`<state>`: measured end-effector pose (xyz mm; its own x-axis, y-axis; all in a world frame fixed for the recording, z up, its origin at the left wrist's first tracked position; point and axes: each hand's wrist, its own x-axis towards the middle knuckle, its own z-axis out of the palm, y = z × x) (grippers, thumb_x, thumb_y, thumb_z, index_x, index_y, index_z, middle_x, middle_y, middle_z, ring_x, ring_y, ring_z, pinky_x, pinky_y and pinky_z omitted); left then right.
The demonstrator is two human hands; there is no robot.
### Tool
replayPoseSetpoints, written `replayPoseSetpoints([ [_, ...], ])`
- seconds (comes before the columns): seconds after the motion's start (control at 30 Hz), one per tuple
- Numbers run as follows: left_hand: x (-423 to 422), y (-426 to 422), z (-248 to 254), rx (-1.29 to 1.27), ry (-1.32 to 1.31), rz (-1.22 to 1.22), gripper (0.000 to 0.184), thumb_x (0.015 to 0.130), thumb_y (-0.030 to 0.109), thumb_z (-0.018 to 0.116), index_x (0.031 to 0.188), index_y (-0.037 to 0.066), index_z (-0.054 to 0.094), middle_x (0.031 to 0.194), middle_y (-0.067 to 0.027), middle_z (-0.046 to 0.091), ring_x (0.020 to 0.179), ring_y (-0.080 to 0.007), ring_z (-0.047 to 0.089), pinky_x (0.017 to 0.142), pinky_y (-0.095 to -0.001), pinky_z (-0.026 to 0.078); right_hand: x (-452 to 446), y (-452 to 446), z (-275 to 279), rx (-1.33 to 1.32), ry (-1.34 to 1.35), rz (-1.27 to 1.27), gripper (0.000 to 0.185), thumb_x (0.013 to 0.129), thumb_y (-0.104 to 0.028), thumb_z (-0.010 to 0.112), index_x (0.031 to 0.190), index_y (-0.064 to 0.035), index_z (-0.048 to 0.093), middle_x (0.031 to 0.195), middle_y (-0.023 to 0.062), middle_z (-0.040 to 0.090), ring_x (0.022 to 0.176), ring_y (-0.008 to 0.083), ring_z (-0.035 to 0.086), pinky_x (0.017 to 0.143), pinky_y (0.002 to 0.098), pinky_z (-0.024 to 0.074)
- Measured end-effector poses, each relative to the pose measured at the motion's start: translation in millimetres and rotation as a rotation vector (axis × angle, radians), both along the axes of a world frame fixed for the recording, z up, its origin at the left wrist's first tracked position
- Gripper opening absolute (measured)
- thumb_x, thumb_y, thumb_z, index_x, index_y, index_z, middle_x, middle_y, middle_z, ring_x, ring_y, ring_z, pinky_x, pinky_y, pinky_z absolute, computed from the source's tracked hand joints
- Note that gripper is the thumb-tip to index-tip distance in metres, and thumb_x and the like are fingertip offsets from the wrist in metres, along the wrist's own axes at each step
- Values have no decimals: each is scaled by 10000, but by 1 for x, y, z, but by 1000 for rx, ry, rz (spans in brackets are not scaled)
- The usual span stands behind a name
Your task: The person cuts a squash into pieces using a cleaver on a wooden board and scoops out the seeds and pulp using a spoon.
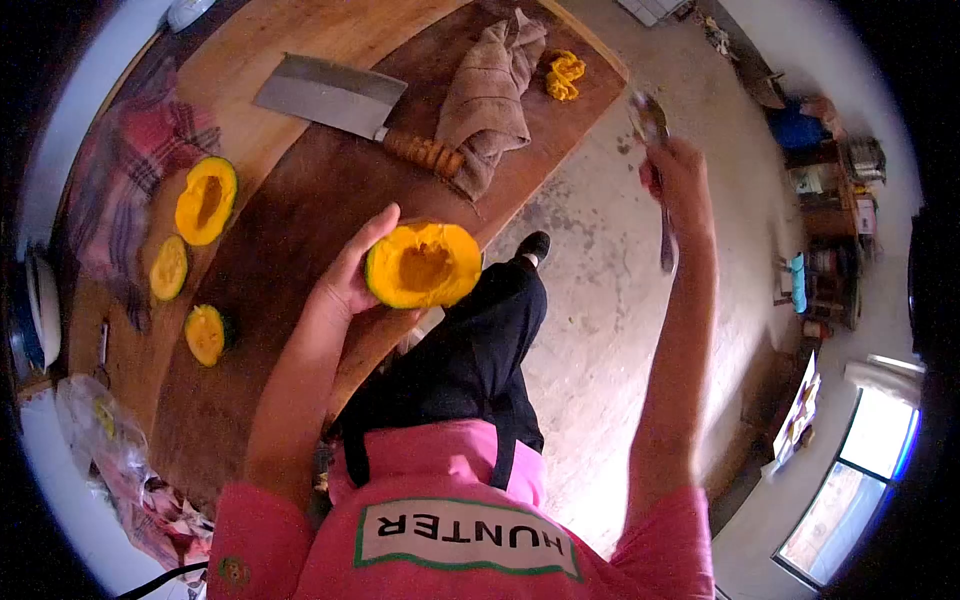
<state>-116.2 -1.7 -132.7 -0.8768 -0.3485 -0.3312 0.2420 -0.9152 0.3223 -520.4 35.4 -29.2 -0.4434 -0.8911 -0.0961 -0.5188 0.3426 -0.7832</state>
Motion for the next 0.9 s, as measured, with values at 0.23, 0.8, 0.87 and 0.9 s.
replayPoseSetpoints([
  [0.23, -15, 19, 8, 29, 14, 168, 592, 993, 498, 450, 1361, 37, 503, 1322, -167, 579, 1198, -344, 575, 837, -623, 531, -54, 273, -211, 520, 143, -243, 231, 871, -200, 583, 812, 16, 641, 533, 0, 481, 389, 94, 375, 368, 281, 276],
  [0.8, -34, 108, 110, -321, 55, 410, 751, 956, 522, 477, 1491, 21, 313, 1508, -210, 366, 1373, -428, 363, 1130, -565, 300, 210, 209, 59, -74, -815, 101, 276, 1023, -205, 468, 963, 20, 617, 505, 7, 501, 380, 91, 453, 377, 260, 355],
  [0.87, -28, 114, 114, -354, 34, 476, 662, 982, 393, 496, 1473, -18, 328, 1467, -167, 438, 1355, -301, 429, 1149, -427, 301, 220, 204, 65, -50, -892, 171, 292, 1026, -203, 455, 935, 28, 609, 502, 12, 501, 373, 97, 456, 380, 262, 359],
  [0.9, -28, 115, 118, -462, 15, 499, 695, 962, 401, 528, 1471, -25, 326, 1454, -171, 447, 1347, -296, 439, 1141, -422, 312, 223, 203, 68, -29, -934, 199, 300, 1027, -201, 448, 923, 32, 607, 500, 17, 502, 369, 102, 460, 379, 263, 358],
])
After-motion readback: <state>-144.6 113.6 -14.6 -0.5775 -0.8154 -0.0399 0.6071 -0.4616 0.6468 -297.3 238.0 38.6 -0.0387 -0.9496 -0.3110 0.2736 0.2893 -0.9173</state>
